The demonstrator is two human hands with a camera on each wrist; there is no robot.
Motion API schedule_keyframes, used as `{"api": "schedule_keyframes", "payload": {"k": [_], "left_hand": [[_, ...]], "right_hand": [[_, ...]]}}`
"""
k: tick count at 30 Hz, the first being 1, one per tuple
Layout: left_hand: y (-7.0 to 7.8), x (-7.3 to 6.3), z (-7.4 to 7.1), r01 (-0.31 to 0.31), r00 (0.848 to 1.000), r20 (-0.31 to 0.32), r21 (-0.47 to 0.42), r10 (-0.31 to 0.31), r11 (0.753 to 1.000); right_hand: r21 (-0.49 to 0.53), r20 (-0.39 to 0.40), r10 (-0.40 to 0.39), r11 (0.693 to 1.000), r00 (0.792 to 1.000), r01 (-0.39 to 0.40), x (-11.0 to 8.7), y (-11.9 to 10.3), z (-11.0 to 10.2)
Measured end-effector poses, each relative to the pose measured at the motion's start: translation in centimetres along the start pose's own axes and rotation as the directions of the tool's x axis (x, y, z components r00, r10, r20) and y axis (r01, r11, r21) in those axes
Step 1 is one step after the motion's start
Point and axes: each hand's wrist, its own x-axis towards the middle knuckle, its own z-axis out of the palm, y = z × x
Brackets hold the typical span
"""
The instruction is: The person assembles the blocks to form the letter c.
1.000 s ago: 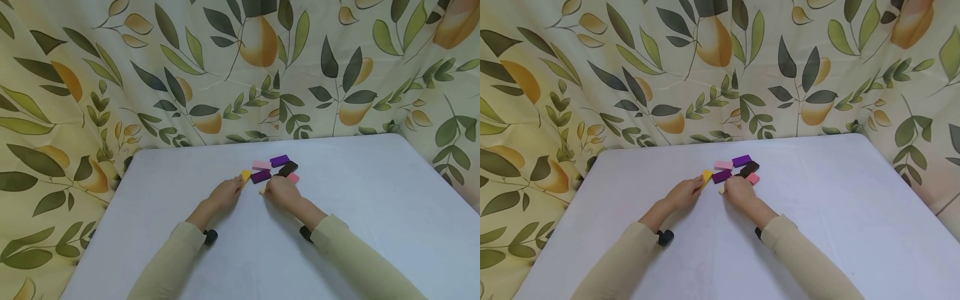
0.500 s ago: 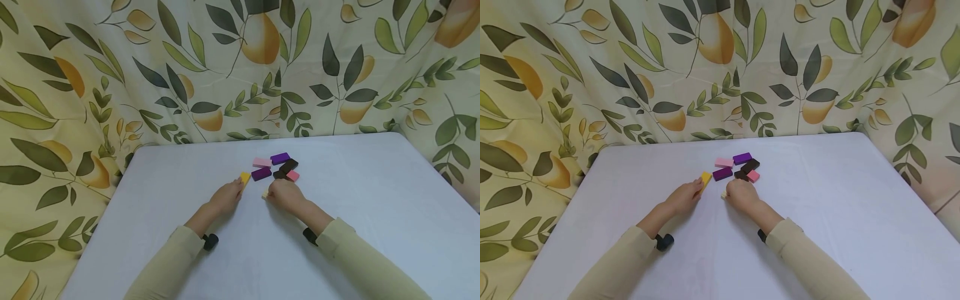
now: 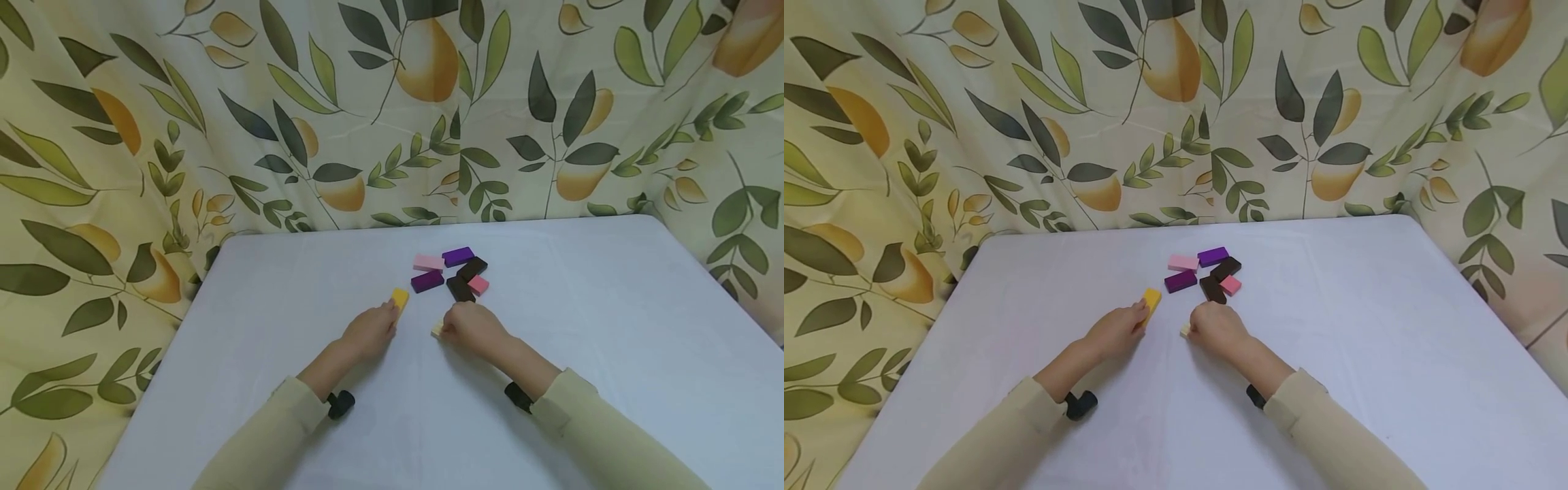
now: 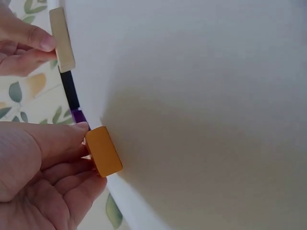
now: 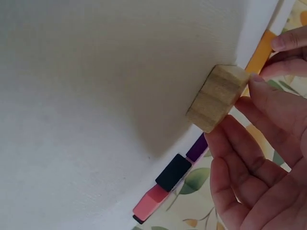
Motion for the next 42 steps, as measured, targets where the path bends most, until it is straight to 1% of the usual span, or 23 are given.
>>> {"api": "schedule_keyframes", "payload": {"k": [3, 5, 6, 10, 13, 18, 25, 30, 36, 42], "left_hand": [[0.2, -0.4, 0.2, -0.016, 1.000, -0.011, 0.037, 0.016, 0.999], [0.4, -0.6, 0.3, -0.019, 1.000, -0.022, 0.057, 0.020, 0.998], [0.5, -0.7, 0.3, -0.017, 0.999, -0.026, 0.063, 0.018, 0.998], [1.1, -1.2, 0.5, 0.010, 1.000, -0.008, 0.073, -0.010, 0.997], [1.5, -1.6, 0.5, 0.020, 1.000, -0.013, 0.092, -0.019, 0.996], [2.0, -2.0, 0.4, 0.023, 0.999, -0.036, 0.139, -0.018, 0.990], [2.7, -1.9, 0.7, 0.048, 0.999, 0.003, 0.149, -0.049, 0.988], [2.9, -1.9, 0.8, 0.063, 0.998, -0.010, 0.185, -0.063, 0.981], [3.8, -2.2, 0.8, 0.099, 0.995, -0.007, 0.150, -0.099, 0.984], [4.5, -2.4, 0.9, 0.104, 0.995, -0.025, 0.156, -0.101, 0.982]], "right_hand": [[0.029, 0.030, 0.028, 0.999, 0.999, -0.029, -0.4, 0.0, -0.1], [0.043, 0.032, 0.042, 0.998, 0.999, -0.043, -0.6, -0.1, -0.1], [0.040, 0.024, 0.034, 0.999, 0.999, -0.035, -0.7, -0.1, -0.1], [-0.012, -0.013, -0.020, 1.000, 1.000, 0.019, -1.0, -0.3, 0.1], [-0.043, -0.024, -0.044, 0.998, 0.999, 0.043, -1.1, -0.5, 0.3], [-0.060, -0.019, -0.048, 0.997, 0.999, 0.047, -1.2, -0.7, 0.3], [-0.130, -0.057, -0.060, 0.990, 0.997, 0.052, -1.7, -0.9, 0.6], [-0.118, -0.060, -0.047, 0.992, 0.997, 0.040, -1.8, -1.0, 0.6], [-0.079, -0.054, -0.025, 0.997, 0.998, 0.021, -2.1, -1.1, 0.4], [-0.070, -0.063, -0.032, 0.997, 0.998, 0.028, -2.1, -1.0, 0.3]]}}
